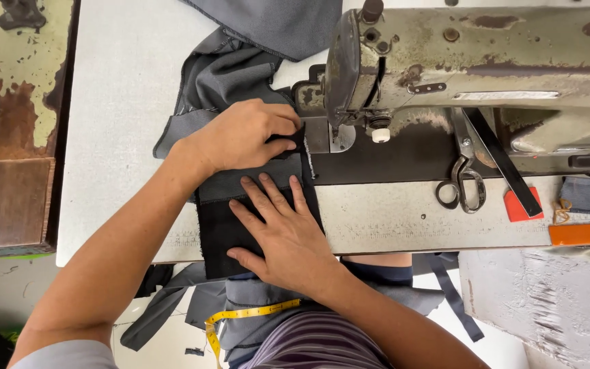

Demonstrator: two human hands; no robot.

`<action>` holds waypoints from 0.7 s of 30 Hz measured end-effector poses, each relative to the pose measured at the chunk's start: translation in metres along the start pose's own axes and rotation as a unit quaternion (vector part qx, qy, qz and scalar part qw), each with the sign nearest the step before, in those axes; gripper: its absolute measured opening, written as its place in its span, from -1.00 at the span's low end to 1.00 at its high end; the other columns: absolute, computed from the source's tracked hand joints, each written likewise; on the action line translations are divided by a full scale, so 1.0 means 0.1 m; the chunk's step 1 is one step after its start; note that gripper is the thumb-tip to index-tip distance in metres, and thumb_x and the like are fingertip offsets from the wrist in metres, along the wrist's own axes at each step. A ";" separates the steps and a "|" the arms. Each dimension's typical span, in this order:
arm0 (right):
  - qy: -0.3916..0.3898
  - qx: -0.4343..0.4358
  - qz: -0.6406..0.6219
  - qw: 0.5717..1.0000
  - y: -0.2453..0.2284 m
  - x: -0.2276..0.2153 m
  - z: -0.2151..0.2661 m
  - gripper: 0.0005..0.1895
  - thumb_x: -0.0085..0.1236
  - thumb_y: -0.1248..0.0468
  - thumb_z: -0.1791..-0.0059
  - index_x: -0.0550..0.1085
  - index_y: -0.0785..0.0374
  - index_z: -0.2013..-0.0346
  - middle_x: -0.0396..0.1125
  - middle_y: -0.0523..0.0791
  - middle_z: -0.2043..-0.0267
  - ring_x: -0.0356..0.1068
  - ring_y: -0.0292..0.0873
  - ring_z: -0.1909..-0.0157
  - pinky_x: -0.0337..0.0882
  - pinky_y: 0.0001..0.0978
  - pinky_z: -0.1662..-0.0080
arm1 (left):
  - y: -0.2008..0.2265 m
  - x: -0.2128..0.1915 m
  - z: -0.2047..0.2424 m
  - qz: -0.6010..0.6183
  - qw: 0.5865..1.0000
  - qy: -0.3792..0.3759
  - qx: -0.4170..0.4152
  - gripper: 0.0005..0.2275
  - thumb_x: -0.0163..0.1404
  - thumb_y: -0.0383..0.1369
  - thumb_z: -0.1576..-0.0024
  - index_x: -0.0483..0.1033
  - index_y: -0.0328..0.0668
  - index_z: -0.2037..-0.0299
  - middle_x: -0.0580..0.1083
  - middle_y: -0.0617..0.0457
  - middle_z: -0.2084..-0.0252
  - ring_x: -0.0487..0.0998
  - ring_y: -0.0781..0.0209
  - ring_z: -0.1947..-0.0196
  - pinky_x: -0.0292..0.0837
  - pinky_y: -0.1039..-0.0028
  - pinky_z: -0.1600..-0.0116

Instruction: A person measures fabric with a ruler and tape, marks it with chalk, and then joins the sections using an industrial sewing machine.

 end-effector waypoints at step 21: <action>0.032 -0.008 0.005 0.999 0.00 0.00 0.05 -0.30 -0.03 -0.14 -0.08 0.30 0.27 -0.36 0.04 0.18 -0.45 -0.13 0.28 -0.55 -0.39 0.43 -0.42 | -0.26 0.22 0.06 -0.254 0.948 0.152 -0.114 -0.91 0.16 -0.26 -0.07 0.63 0.08 0.26 0.49 0.26 0.38 0.52 0.25 0.27 0.38 0.28 -0.03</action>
Point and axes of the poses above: each hand's wrist, its own z-axis away from the middle knuckle, its own x-axis out of the palm, y = z × x, the point moved 10 cm from there along -z, towards the middle knuckle
